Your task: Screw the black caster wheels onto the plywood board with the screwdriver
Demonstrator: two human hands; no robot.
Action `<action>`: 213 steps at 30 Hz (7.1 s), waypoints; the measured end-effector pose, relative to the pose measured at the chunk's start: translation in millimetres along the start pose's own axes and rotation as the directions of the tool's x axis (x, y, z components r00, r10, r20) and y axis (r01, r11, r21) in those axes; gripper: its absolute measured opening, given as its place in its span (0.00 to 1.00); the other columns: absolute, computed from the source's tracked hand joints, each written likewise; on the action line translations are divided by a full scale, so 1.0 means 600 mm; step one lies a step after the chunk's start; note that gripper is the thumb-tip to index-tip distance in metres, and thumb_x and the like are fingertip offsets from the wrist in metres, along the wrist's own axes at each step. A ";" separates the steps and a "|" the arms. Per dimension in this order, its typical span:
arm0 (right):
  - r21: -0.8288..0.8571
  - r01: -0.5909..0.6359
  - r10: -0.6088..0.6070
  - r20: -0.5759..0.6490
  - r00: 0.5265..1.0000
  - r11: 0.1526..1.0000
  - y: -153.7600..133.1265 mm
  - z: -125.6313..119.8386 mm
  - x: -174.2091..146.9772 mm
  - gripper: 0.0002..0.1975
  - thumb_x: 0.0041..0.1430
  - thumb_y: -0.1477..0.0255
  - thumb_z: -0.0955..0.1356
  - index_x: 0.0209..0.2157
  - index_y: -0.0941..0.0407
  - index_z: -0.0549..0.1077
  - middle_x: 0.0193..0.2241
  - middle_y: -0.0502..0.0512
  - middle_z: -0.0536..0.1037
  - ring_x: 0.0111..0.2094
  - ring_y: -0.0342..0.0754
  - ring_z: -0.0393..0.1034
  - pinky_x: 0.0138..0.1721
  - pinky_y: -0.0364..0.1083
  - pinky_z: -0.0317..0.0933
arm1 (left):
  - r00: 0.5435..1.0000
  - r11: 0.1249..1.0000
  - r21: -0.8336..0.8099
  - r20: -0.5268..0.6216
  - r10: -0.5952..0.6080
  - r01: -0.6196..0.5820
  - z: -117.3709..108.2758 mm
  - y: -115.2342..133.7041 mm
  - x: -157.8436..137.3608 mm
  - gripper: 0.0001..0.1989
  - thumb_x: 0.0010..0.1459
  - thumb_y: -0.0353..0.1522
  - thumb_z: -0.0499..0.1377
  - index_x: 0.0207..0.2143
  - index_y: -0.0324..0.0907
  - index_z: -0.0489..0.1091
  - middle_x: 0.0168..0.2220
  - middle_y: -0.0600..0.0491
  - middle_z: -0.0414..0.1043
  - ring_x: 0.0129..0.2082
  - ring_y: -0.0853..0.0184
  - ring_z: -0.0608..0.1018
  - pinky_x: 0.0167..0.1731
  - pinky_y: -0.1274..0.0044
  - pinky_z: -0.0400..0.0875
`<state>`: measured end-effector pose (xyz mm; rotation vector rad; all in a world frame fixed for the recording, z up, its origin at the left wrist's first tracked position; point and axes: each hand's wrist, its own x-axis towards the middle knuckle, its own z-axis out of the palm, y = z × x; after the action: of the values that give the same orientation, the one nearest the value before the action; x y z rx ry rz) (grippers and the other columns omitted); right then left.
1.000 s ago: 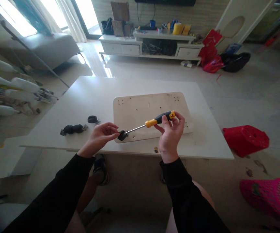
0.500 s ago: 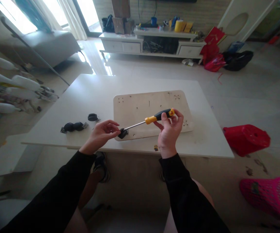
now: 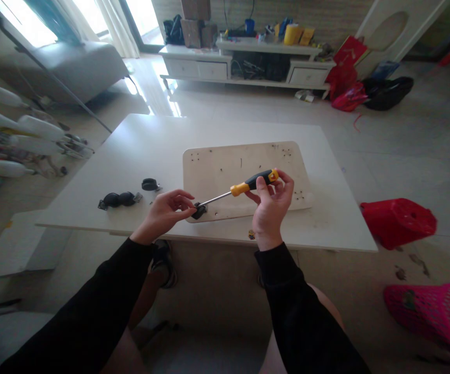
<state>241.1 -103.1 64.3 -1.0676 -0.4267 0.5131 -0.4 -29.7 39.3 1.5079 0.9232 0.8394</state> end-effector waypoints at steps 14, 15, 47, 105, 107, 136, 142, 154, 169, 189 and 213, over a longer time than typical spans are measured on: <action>-0.025 -0.009 0.009 0.007 1.000 1.000 0.003 0.003 -0.002 0.28 0.49 0.63 0.81 0.49 0.47 0.70 0.47 0.47 0.74 0.45 0.45 0.78 0.32 0.47 0.85 | 1.000 0.998 0.055 0.001 -0.003 0.003 -0.004 -0.009 0.000 0.14 0.49 0.33 0.73 0.39 0.42 0.80 0.28 0.52 0.83 0.26 0.69 0.76 0.28 0.75 0.67; -0.024 -0.010 0.010 0.006 1.000 1.000 0.004 0.004 -0.002 0.27 0.49 0.63 0.81 0.49 0.47 0.70 0.47 0.47 0.74 0.45 0.45 0.78 0.32 0.47 0.85 | 1.000 0.998 0.058 -0.005 0.000 0.001 -0.004 -0.008 0.000 0.13 0.49 0.32 0.73 0.38 0.42 0.79 0.28 0.52 0.83 0.26 0.70 0.75 0.28 0.75 0.66; -0.127 0.182 -0.178 0.041 0.983 0.975 -0.006 0.007 -0.005 0.27 0.52 0.67 0.79 0.50 0.46 0.67 0.48 0.47 0.74 0.42 0.43 0.79 0.33 0.45 0.83 | 0.996 0.950 0.312 -0.086 0.012 0.015 -0.002 -0.031 -0.006 0.22 0.45 0.35 0.78 0.43 0.44 0.77 0.39 0.51 0.80 0.32 0.66 0.77 0.30 0.74 0.72; -0.056 0.788 -0.414 0.827 0.381 0.613 0.038 0.017 -0.077 0.36 0.64 0.83 0.74 0.68 0.42 0.67 0.60 0.59 0.81 0.58 0.55 0.84 0.43 0.53 0.87 | 0.983 0.756 0.634 0.044 0.177 -0.164 -0.014 -0.021 -0.006 0.13 0.56 0.17 0.62 0.39 0.41 0.77 0.38 0.50 0.82 0.37 0.64 0.80 0.43 0.72 0.73; -0.041 0.833 -0.453 0.824 0.340 0.551 0.036 0.022 -0.075 0.36 0.63 0.82 0.75 0.67 0.43 0.68 0.56 0.58 0.82 0.55 0.54 0.85 0.43 0.53 0.87 | 0.984 0.753 0.636 0.052 0.172 -0.165 -0.014 -0.020 -0.008 0.14 0.57 0.18 0.62 0.41 0.41 0.78 0.39 0.49 0.83 0.40 0.63 0.82 0.45 0.71 0.74; -0.033 0.918 -0.566 0.778 0.272 0.396 0.016 0.028 -0.090 0.14 0.65 0.74 0.75 0.51 0.51 0.75 0.47 0.56 0.83 0.47 0.51 0.83 0.45 0.53 0.80 | 0.995 0.744 0.661 0.075 0.071 -0.103 -0.004 -0.005 -0.014 0.17 0.60 0.19 0.62 0.48 0.41 0.82 0.35 0.51 0.81 0.37 0.62 0.81 0.51 0.69 0.74; -0.055 0.888 -0.545 0.772 0.327 0.456 0.020 0.033 -0.093 0.17 0.62 0.78 0.76 0.50 0.49 0.75 0.46 0.54 0.83 0.46 0.51 0.84 0.43 0.53 0.82 | 0.993 0.751 0.649 0.073 0.095 -0.119 -0.005 -0.009 -0.016 0.18 0.59 0.19 0.63 0.48 0.42 0.82 0.35 0.52 0.81 0.38 0.61 0.82 0.50 0.69 0.74; -0.027 0.880 -0.549 0.772 0.319 0.474 0.033 0.034 -0.101 0.21 0.61 0.78 0.77 0.54 0.48 0.75 0.47 0.55 0.83 0.46 0.51 0.83 0.44 0.54 0.80 | 0.989 0.752 0.642 0.101 0.111 -0.150 -0.004 -0.013 -0.016 0.17 0.59 0.19 0.62 0.48 0.42 0.80 0.39 0.50 0.82 0.40 0.61 0.82 0.52 0.68 0.75; -0.097 0.891 -0.602 0.703 0.377 0.444 0.047 0.024 -0.090 0.26 0.57 0.75 0.80 0.54 0.47 0.74 0.45 0.52 0.80 0.44 0.49 0.79 0.43 0.53 0.79 | 0.985 0.760 0.627 0.117 0.125 -0.171 -0.005 -0.016 -0.015 0.17 0.58 0.19 0.62 0.46 0.43 0.80 0.45 0.48 0.83 0.41 0.61 0.82 0.52 0.67 0.75; -0.025 0.875 -0.532 0.786 0.316 0.483 0.044 0.026 -0.091 0.26 0.65 0.78 0.72 0.61 0.46 0.72 0.56 0.60 0.82 0.53 0.56 0.83 0.48 0.61 0.83 | 0.984 0.757 0.629 0.123 0.128 -0.177 -0.003 -0.009 -0.016 0.16 0.58 0.19 0.62 0.45 0.43 0.80 0.45 0.49 0.83 0.40 0.61 0.81 0.51 0.67 0.75; 0.052 0.825 -0.554 0.764 0.330 0.563 0.055 0.019 -0.092 0.23 0.63 0.81 0.73 0.57 0.49 0.73 0.56 0.59 0.82 0.55 0.55 0.83 0.50 0.58 0.80 | 0.985 0.748 0.641 0.126 0.119 -0.172 -0.002 -0.011 -0.017 0.15 0.58 0.20 0.63 0.46 0.42 0.80 0.45 0.48 0.82 0.42 0.60 0.81 0.49 0.68 0.75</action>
<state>183.6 -114.5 34.7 -0.8438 -1.6987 -0.0060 -6.9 -37.6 32.7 2.2297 1.1151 0.5762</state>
